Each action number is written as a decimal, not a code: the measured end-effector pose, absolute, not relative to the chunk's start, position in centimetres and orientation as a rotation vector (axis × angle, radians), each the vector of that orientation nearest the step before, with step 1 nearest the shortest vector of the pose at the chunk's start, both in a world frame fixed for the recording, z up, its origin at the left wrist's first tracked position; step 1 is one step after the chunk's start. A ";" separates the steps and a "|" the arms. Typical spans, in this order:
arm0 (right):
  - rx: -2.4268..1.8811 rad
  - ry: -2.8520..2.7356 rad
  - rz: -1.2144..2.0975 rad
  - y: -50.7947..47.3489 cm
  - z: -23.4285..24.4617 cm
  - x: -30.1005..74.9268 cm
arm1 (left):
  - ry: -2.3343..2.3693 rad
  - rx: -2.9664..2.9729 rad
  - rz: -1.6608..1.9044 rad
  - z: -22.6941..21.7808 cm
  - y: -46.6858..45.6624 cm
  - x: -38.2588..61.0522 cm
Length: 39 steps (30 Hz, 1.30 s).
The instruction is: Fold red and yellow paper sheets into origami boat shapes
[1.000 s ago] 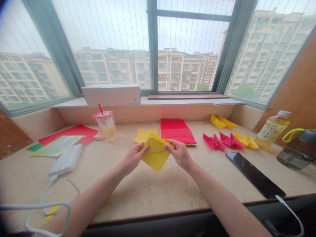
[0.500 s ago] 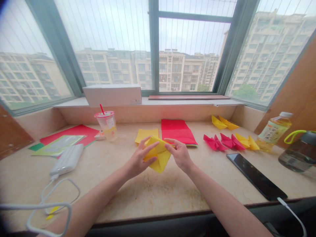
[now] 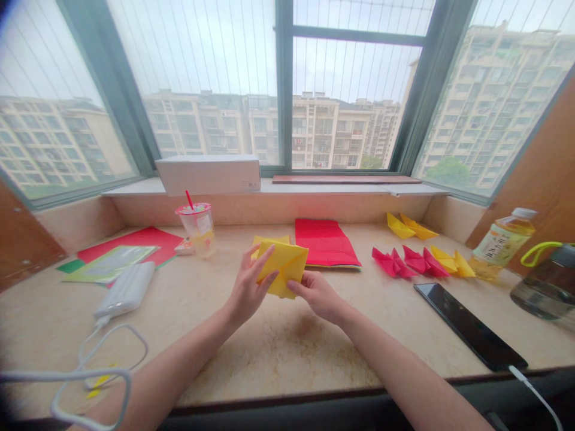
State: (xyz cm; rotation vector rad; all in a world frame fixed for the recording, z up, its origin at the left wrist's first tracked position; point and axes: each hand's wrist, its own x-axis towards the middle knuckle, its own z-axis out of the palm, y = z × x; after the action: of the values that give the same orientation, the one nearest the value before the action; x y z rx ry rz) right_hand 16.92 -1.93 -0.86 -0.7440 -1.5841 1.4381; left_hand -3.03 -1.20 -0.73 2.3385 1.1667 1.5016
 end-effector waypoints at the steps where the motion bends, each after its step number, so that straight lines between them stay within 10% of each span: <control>1: -0.736 -1.586 1.434 -1.9 -0.9 16.9 | 1.175 2.350 1.487 -0.8 -1.2 -3.0; 39: -0.953 -1.743 1.002 -2.0 -1.0 17.4 | 0.764 1.624 0.840 1.2 -1.7 -2.8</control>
State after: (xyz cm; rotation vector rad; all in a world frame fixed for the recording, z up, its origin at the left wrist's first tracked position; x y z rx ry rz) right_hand 17.40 -2.03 -1.03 -0.9530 -1.7427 1.0021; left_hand -2.76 -1.66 1.20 1.6241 0.7641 0.8399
